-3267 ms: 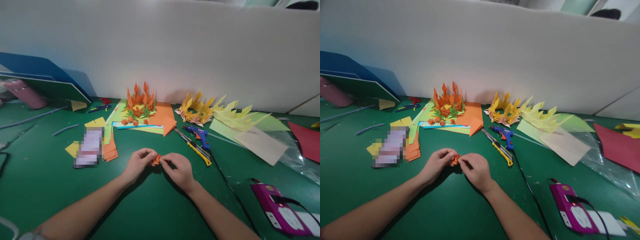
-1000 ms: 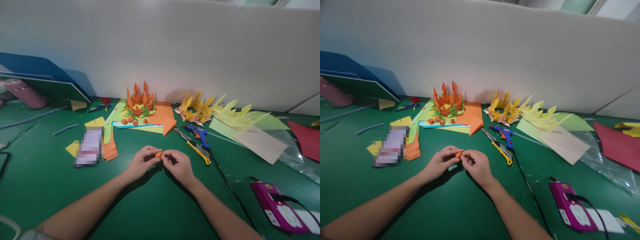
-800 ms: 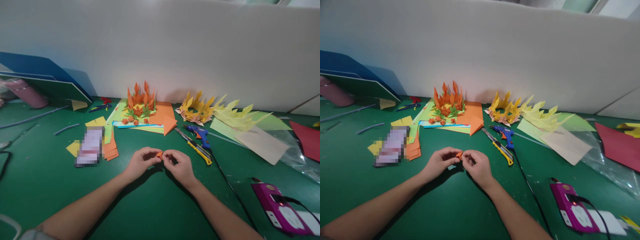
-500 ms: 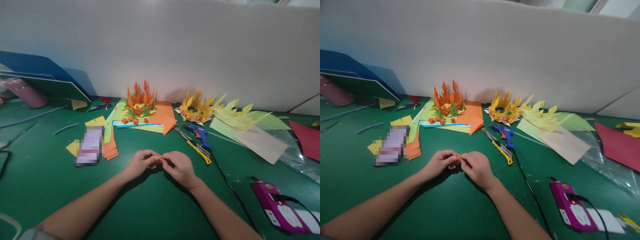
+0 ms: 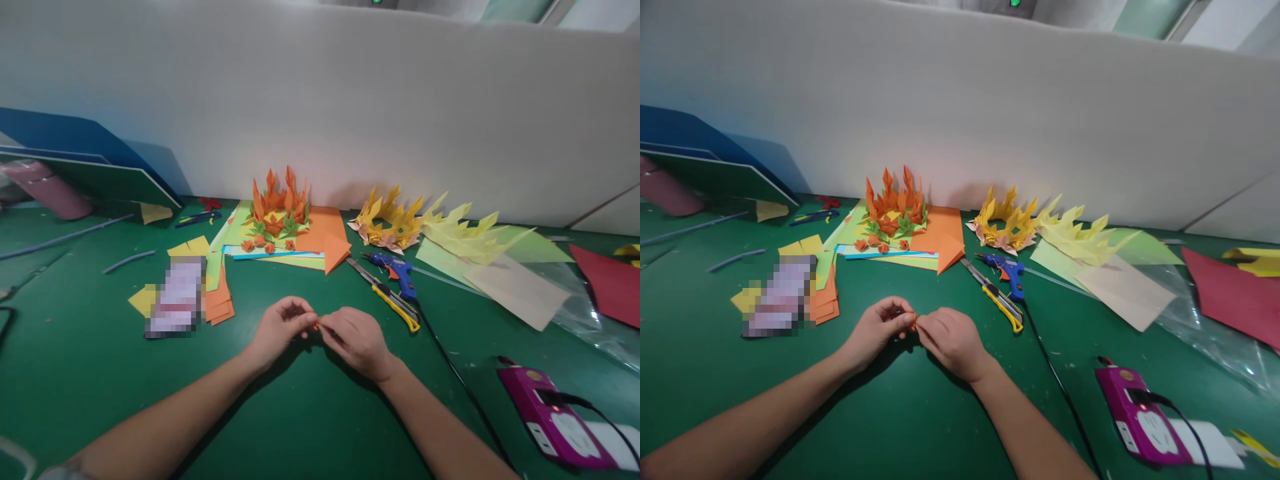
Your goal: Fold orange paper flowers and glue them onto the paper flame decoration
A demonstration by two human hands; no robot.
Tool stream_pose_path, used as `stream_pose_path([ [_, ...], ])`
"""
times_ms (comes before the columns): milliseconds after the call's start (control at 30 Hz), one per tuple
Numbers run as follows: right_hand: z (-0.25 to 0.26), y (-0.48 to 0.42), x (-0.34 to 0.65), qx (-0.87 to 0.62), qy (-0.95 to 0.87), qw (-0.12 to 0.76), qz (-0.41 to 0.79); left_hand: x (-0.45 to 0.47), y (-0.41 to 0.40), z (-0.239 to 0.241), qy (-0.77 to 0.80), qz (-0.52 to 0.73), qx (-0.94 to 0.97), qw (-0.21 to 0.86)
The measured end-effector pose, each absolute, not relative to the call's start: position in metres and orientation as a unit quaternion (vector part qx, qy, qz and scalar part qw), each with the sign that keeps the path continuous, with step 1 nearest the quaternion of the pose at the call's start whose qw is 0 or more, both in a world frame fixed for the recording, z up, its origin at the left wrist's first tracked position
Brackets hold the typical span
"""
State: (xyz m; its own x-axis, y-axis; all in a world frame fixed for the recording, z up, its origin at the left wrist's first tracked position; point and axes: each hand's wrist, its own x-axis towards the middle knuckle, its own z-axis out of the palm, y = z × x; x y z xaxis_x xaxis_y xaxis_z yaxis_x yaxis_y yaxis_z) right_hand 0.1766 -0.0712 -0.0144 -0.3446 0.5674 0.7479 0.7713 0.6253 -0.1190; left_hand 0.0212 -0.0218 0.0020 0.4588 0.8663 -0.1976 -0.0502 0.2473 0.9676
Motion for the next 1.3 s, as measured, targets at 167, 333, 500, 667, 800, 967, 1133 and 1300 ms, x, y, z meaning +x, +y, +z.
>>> stream_pose_path([
  [167, -0.015, -0.071, 0.175, -0.406, -0.818, 0.394, -0.103, 0.020, -0.019, 0.000, 0.425, 0.318, 0.523, 0.667],
  [333, -0.014, -0.071, 0.176, -0.395, -0.829, 0.375, -0.127, 0.018, -0.016, -0.002, 0.431, 0.271, 0.541, 0.669],
  [500, -0.012, -0.073, 0.178, -0.379, -0.851, 0.333, -0.144, 0.015, -0.013, 0.002, 0.421, 0.224, 0.548, 0.687],
  [667, -0.012, -0.075, 0.176, -0.367, -0.865, 0.318, -0.130, 0.009, -0.009, 0.000, 0.396, 0.185, 0.566, 0.699],
  [800, -0.014, -0.075, 0.175, -0.361, -0.874, 0.306, -0.109, 0.006, -0.008, -0.002, 0.392, 0.169, 0.575, 0.698],
  [967, -0.013, -0.075, 0.173, -0.363, -0.867, 0.318, -0.119, 0.003, -0.006, 0.003, 0.391, 0.152, 0.568, 0.708],
  [1133, -0.015, -0.071, 0.174, -0.361, -0.861, 0.352, -0.061, 0.004, -0.008, 0.002, 0.380, 0.161, 0.525, 0.744],
  [1300, -0.020, -0.060, 0.179, -0.484, -0.720, 0.488, 0.094, 0.007, -0.005, -0.006, 0.366, 0.294, 0.431, 0.771],
])
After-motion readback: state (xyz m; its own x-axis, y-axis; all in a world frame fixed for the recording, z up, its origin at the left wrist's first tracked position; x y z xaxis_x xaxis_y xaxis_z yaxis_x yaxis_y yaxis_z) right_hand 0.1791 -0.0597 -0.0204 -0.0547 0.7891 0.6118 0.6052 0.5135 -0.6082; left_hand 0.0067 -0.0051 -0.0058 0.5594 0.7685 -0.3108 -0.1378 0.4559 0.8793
